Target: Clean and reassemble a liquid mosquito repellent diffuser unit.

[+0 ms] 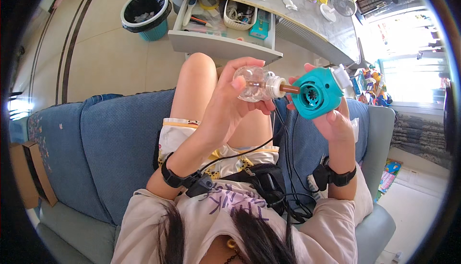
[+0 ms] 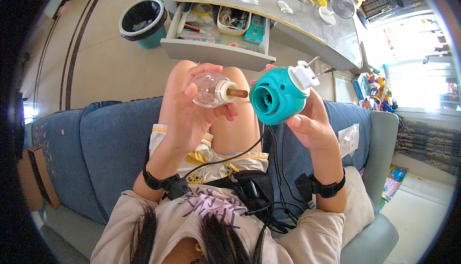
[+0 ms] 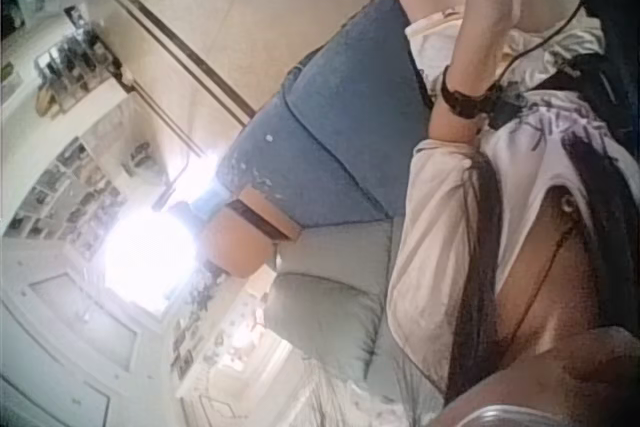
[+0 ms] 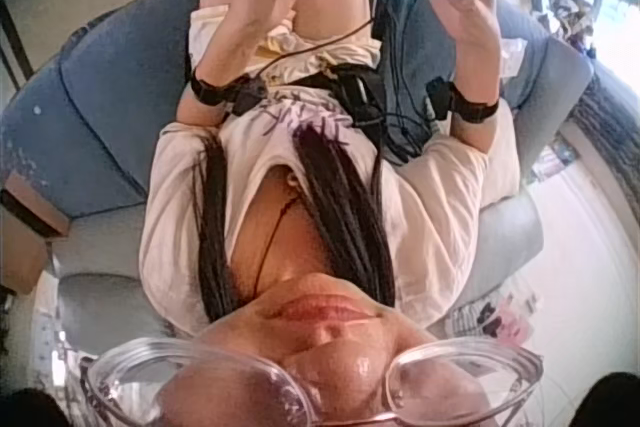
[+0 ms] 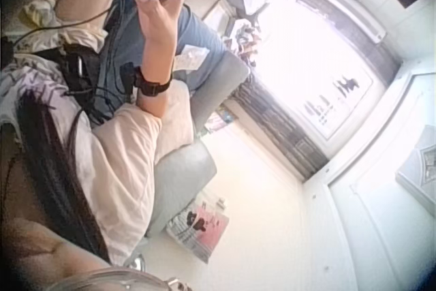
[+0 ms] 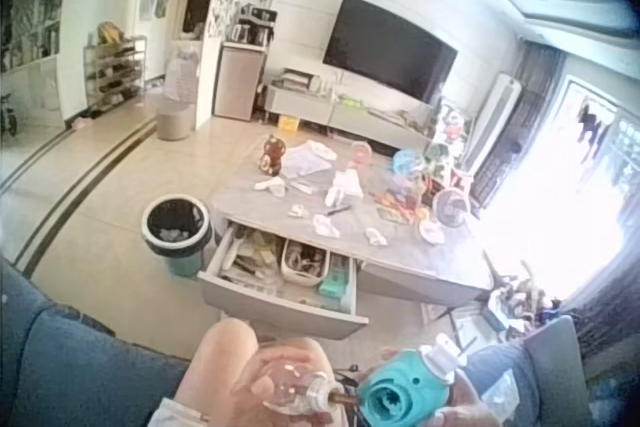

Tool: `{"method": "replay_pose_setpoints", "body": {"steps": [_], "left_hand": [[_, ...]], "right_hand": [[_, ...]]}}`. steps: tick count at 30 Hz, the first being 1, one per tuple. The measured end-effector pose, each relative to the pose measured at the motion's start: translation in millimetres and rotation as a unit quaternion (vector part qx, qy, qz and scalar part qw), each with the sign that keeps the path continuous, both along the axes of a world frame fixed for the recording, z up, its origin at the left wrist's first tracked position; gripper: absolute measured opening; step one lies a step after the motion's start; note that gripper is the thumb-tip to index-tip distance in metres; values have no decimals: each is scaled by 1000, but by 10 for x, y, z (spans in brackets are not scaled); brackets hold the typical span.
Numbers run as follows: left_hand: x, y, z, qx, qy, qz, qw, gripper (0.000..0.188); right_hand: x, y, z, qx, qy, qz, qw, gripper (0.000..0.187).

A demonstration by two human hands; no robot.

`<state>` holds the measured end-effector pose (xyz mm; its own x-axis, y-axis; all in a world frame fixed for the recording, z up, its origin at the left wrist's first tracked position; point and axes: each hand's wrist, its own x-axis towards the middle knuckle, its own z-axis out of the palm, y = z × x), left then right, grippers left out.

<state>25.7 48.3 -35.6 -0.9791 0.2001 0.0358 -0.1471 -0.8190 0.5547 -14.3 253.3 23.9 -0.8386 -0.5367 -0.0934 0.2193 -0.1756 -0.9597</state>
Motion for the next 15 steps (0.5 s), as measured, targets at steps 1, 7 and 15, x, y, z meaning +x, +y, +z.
{"method": "replay_pose_setpoints", "body": {"steps": [1,7,15], "left_hand": [[1,3,-5,-12,7,7,1000,52],[6,18,-6,-12,16,10,1000,53],[34,51,50,-61,-17,37,997,57]], "right_hand": [[-4,8,-6,-3,3,6,1000,85],[-38,44,-83,-78,-30,4,996,89],[-21,23,-109,-167,-129,13,977,93]]}}
